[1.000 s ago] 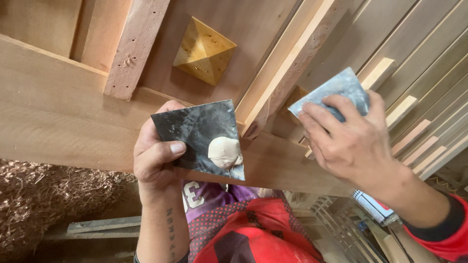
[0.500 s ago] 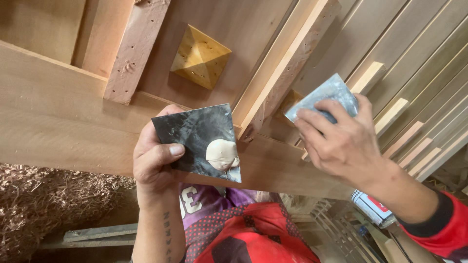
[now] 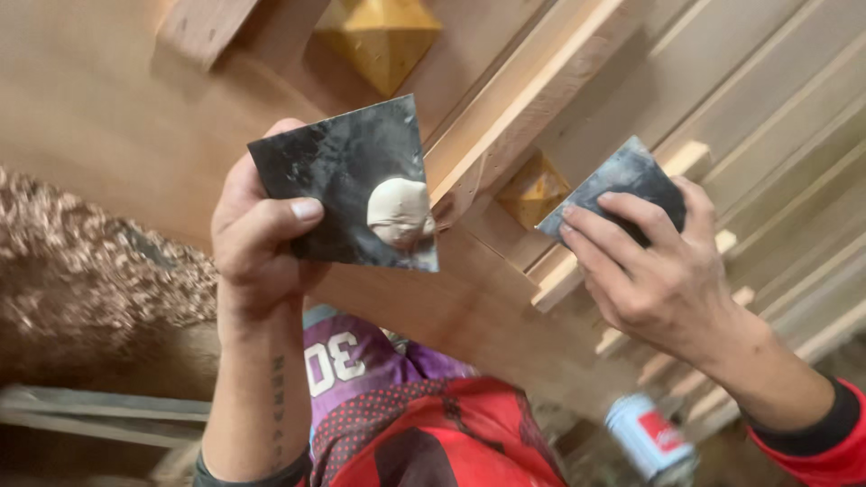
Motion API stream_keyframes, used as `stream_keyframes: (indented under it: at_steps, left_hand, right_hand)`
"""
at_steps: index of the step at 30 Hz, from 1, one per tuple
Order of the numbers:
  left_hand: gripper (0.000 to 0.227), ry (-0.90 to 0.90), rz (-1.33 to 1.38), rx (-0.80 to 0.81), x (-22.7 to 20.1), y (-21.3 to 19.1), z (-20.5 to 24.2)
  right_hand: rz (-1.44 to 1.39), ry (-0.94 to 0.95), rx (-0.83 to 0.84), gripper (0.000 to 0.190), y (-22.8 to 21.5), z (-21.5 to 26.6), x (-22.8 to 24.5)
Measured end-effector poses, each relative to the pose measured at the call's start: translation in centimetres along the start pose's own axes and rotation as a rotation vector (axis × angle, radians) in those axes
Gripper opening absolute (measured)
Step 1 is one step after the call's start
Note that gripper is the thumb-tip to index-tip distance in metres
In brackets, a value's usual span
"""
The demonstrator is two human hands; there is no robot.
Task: The person mixes a beige wood filler on a small square card using a putty knife and a small bottle. They then apply the filler to the joints of a wooden frame with pyramid-shaped protrusions, smoothing it with the putty knife and sanding the area with a sanding block.
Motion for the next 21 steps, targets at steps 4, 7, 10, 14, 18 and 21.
stream_keyframes:
  at_steps: [4,7,10,14,18,21]
  left_hand:
    - [0.036,0.271,0.133,-0.118,4.1,-1.1,5.5]
    - [0.040,0.379,0.238,-0.289,8.6,-1.4,9.9]
    - [0.044,0.398,0.342,-0.414,11.7,-2.2,13.3]
    - [0.041,0.397,0.339,-0.393,13.8,-3.7,15.7]
    - [0.046,0.376,0.414,-0.384,15.2,-5.4,16.4]
    - [0.045,0.421,0.433,-0.370,15.0,-5.3,16.6]
  right_hand:
    - [0.202,-0.170,-0.037,0.025,0.8,0.1,1.4]
    - [0.247,-0.222,-0.041,0.024,0.9,-0.4,2.8]
    - [0.248,-0.243,-0.062,0.026,1.1,-1.0,4.6]
    - [0.261,-0.257,-0.084,0.025,2.5,-0.4,5.3]
    - [0.257,-0.241,-0.090,0.029,2.9,0.2,5.5]
    - [0.292,-0.226,-0.110,0.027,2.7,0.2,5.9]
Point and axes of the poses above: each hand's wrist, its own z-axis away from the middle knuckle, its own y-axis out of the palm, x = y × z, the point moved 10 cm from there along -z, towards the middle knuckle, and after that the axes turned 2 degrees about -y, right-handed, at the moved point
